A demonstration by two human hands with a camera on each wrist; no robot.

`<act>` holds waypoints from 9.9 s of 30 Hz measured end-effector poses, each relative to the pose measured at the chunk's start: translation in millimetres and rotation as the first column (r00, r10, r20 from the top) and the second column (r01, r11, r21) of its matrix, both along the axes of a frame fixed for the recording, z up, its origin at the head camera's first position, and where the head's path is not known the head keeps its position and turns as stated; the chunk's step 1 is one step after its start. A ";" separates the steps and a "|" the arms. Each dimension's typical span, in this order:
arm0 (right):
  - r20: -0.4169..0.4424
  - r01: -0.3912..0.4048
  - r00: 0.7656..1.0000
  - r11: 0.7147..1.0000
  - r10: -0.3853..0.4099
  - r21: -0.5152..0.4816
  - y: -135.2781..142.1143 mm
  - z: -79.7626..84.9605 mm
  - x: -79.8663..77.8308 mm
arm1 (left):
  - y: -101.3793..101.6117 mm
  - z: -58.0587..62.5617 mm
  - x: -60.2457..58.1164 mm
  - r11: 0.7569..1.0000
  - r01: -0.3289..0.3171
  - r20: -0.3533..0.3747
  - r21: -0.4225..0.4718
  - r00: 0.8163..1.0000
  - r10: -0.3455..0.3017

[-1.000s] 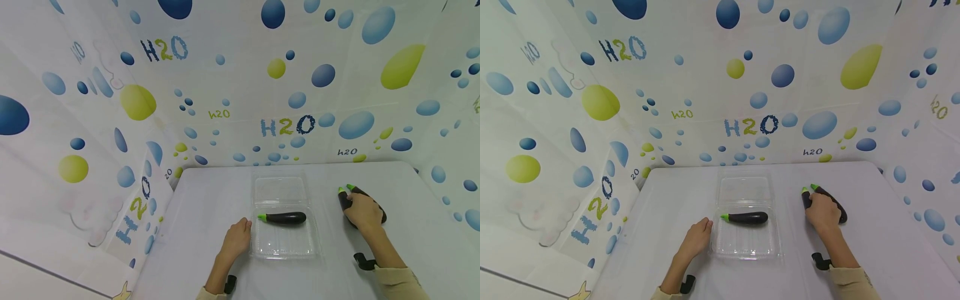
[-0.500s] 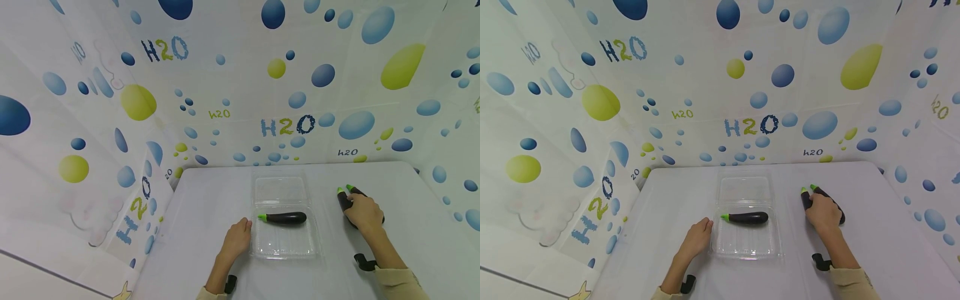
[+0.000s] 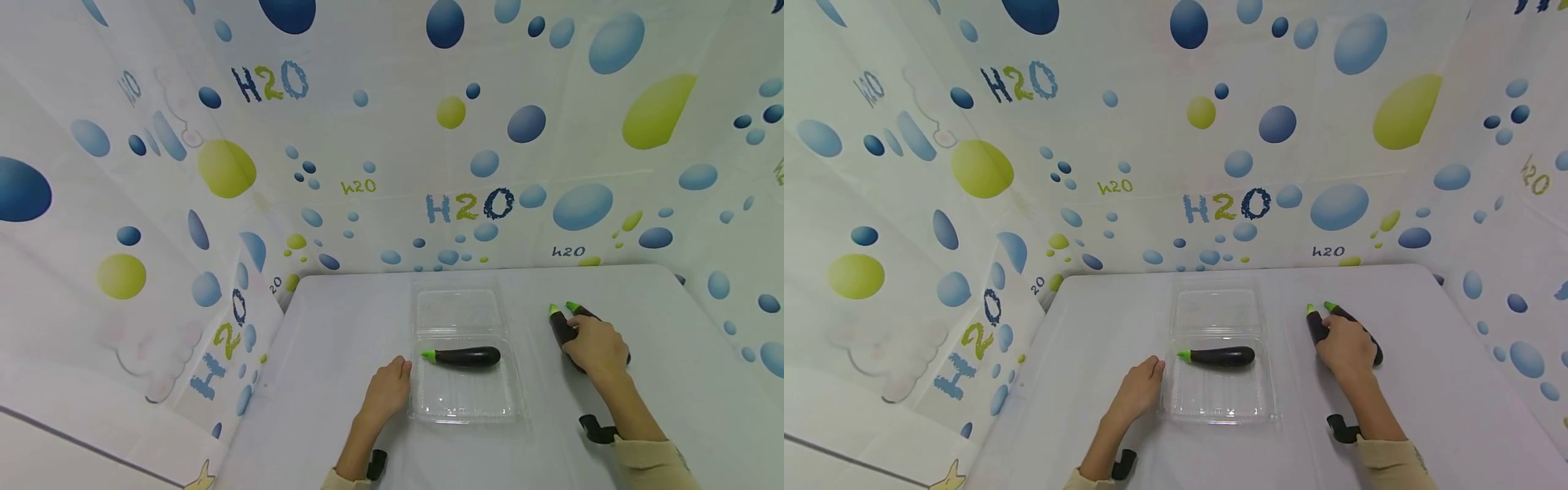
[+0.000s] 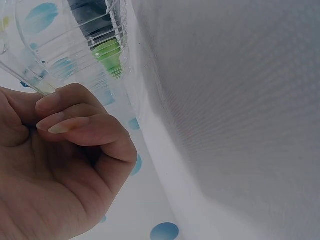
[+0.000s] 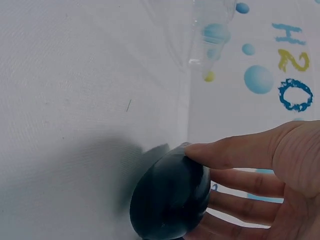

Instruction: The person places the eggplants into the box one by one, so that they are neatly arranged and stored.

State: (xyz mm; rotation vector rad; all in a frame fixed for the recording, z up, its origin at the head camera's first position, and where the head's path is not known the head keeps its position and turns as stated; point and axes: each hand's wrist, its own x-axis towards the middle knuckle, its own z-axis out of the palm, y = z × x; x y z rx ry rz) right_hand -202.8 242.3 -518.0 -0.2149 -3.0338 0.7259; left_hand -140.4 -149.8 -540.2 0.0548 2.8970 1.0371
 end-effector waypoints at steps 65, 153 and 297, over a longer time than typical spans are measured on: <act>-0.218 -0.197 0.960 0.976 0.173 -0.092 -42.2 67.2 10.6 | 0.0 0.9 -1.4 1.000 0.007 0.013 0.008 1.000 -0.008; -0.188 -0.388 0.909 0.920 0.371 -0.061 -95.7 78.3 -12.4 | -0.2 -3.3 -4.3 1.000 0.017 -0.005 0.000 1.000 -0.017; 0.094 -0.637 0.771 0.763 0.630 0.111 -175.6 27.5 0.2 | 0.4 -4.4 -6.1 1.000 0.008 -0.010 0.002 1.000 -0.008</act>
